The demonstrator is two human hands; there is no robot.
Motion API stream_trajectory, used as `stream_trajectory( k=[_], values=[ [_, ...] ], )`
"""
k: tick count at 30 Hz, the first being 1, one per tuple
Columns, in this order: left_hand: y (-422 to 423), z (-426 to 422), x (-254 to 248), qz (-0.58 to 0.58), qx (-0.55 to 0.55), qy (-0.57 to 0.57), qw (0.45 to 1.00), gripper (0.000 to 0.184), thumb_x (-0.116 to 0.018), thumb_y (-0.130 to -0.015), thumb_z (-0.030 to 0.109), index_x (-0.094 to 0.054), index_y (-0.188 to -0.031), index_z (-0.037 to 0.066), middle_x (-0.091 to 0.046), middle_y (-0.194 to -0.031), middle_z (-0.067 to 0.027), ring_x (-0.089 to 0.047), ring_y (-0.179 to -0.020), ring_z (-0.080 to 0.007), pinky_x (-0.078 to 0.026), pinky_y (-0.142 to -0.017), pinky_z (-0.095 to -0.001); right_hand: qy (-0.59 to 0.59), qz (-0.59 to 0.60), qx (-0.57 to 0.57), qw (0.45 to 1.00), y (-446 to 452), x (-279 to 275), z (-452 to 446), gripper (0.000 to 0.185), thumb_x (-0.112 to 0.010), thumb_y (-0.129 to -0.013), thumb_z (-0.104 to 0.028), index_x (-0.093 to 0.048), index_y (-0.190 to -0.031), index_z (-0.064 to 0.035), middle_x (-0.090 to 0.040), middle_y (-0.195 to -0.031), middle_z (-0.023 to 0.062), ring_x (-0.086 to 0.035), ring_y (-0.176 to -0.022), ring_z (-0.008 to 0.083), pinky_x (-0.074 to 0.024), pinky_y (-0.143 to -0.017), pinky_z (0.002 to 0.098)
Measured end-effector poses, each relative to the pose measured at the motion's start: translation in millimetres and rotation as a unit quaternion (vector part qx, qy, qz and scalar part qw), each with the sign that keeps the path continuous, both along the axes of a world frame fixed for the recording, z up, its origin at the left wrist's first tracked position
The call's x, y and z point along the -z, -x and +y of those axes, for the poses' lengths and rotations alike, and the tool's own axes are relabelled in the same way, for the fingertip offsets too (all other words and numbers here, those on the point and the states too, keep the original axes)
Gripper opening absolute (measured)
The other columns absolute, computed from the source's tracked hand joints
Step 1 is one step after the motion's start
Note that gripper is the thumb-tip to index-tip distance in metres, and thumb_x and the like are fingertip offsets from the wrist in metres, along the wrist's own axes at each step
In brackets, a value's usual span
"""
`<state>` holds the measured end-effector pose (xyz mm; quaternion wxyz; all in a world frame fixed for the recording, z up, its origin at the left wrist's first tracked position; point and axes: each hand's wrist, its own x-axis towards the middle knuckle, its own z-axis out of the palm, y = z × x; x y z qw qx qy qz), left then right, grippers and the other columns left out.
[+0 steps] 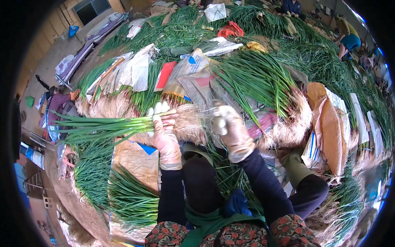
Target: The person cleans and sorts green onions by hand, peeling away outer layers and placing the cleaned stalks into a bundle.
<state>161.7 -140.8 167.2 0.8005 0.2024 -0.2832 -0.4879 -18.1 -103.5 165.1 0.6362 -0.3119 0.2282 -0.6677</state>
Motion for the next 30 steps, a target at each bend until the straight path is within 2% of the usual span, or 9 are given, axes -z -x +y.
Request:
stream_trajectory(
  k=[4, 9, 17, 19, 20, 24, 27, 28, 30],
  values=[
    [-4.1, 0.4, 12.7, -0.043, 0.048, -0.002, 0.998, 0.048, -0.058, -0.089, 0.021, -0.041, -0.127, -0.003, -0.06, -0.103, -0.0251, -0.055, -0.066, -0.0109, -0.039, -0.051, -0.0141, -0.095, 0.287, 0.008, 0.953, 10.0, -20.3, 0.7, 0.019, -0.058, -0.089, -0.015, -0.063, -0.101, -0.0013, -0.06, -0.07, 0.0013, -0.051, -0.053, 0.0064, -0.0346, -0.04, 0.0195],
    [16.3, 7.0, 13.8, -0.086, -0.002, 0.011, 0.996, 0.055, -0.062, -0.087, 0.028, -0.041, -0.127, -0.003, -0.061, -0.101, -0.0213, -0.056, -0.066, -0.0125, -0.041, -0.052, -0.0178, 0.038, 0.485, 0.072, 0.871, -49.0, 27.3, -45.2, 0.03, -0.064, -0.084, -0.024, -0.063, -0.104, -0.0023, -0.066, -0.089, 0.0063, -0.057, -0.076, 0.014, -0.0468, -0.074, 0.027],
    [-97.8, -10.8, 69.9, -0.203, -0.087, -0.16, 0.962, 0.026, -0.053, -0.092, 0.018, -0.054, -0.109, -0.001, -0.064, -0.091, -0.0127, -0.06, -0.073, -0.0133, -0.046, -0.058, -0.0248, 0.02, 0.011, -0.117, 0.993, 22.9, 34.5, -2.5, 0.023, -0.056, -0.09, -0.021, -0.058, -0.105, -0.004, -0.058, -0.082, -0.0014, -0.044, -0.054, 0.003, -0.0337, -0.045, 0.0175],
    [-148.1, 7.2, 93.6, -0.687, -0.207, -0.188, 0.67, 0.022, -0.051, -0.093, 0.022, -0.059, -0.095, 0.002, -0.063, -0.083, -0.0088, -0.058, -0.071, -0.0124, -0.045, -0.06, -0.0253, -0.106, 0.139, -0.09, 0.98, 68.1, 47.3, 38.4, 0.026, -0.057, -0.09, -0.025, -0.056, -0.106, -0.0044, -0.059, -0.084, -0.0014, -0.045, -0.054, 0.0033, -0.0351, -0.046, 0.0172],
    [-165.3, 6.6, 109.6, -0.52, -0.15, -0.235, 0.807, 0.022, -0.05, -0.093, 0.023, -0.06, -0.092, 0.004, -0.06, -0.078, -0.005, -0.055, -0.067, -0.0129, -0.044, -0.059, -0.026, -0.154, 0.154, -0.113, 0.969, 88.5, 53.3, 59.9, 0.026, -0.056, -0.091, -0.025, -0.056, -0.107, -0.0047, -0.059, -0.086, -0.0014, -0.046, -0.056, 0.0033, -0.0371, -0.047, 0.0181],
    [-294.4, 26.6, 263.8, -0.149, 0.117, -0.364, 0.912, 0.023, -0.056, -0.089, 0.028, -0.06, -0.098, 0.007, -0.059, -0.089, -0.0005, -0.053, -0.081, -0.0132, -0.044, -0.07, -0.0306, -0.358, 0.174, -0.239, 0.885, 166.8, 167.3, 142.2, 0.029, -0.052, -0.091, -0.023, -0.056, -0.115, -0.0065, -0.061, -0.097, -0.0003, -0.051, -0.07, 0.0124, -0.0445, -0.065, 0.029],
    [-318.6, 71.4, 339.8, -0.365, 0.025, -0.443, 0.819, 0.036, -0.059, -0.086, 0.028, -0.051, -0.116, 0.01, -0.056, -0.105, -0.0034, -0.052, -0.093, -0.0169, -0.044, -0.078, -0.0326, -0.194, 0.836, -0.347, 0.378, 227.6, 255.4, 196.0, 0.034, -0.043, -0.093, -0.024, -0.051, -0.124, -0.0111, -0.059, -0.114, 0.0058, -0.055, -0.097, 0.0256, -0.0418, -0.087, 0.0422],
    [-317.5, 74.8, 346.7, -0.412, -0.008, -0.446, 0.794, 0.041, -0.06, -0.086, 0.028, -0.048, -0.122, 0.011, -0.055, -0.11, -0.0048, -0.052, -0.099, -0.0185, -0.044, -0.082, -0.0329, -0.158, 0.869, -0.328, 0.336, 243.0, 259.1, 189.3, 0.036, -0.04, -0.094, -0.025, -0.05, -0.127, -0.0126, -0.058, -0.119, 0.0079, -0.056, -0.105, 0.0299, -0.0408, -0.094, 0.0465],
    [-298.6, 76.0, 308.2, -0.206, -0.002, -0.46, 0.864, 0.048, -0.056, -0.088, 0.027, -0.041, -0.132, 0.012, -0.052, -0.121, -0.0079, -0.05, -0.109, -0.0218, -0.042, -0.091, -0.0331, -0.11, 0.844, -0.184, 0.491, 235.5, 196.9, 139.8, 0.024, -0.048, -0.09, -0.027, -0.06, -0.105, -0.013, -0.063, -0.102, 0.0143, -0.062, -0.084, 0.033, -0.0496, -0.077, 0.0415]
  ],
)
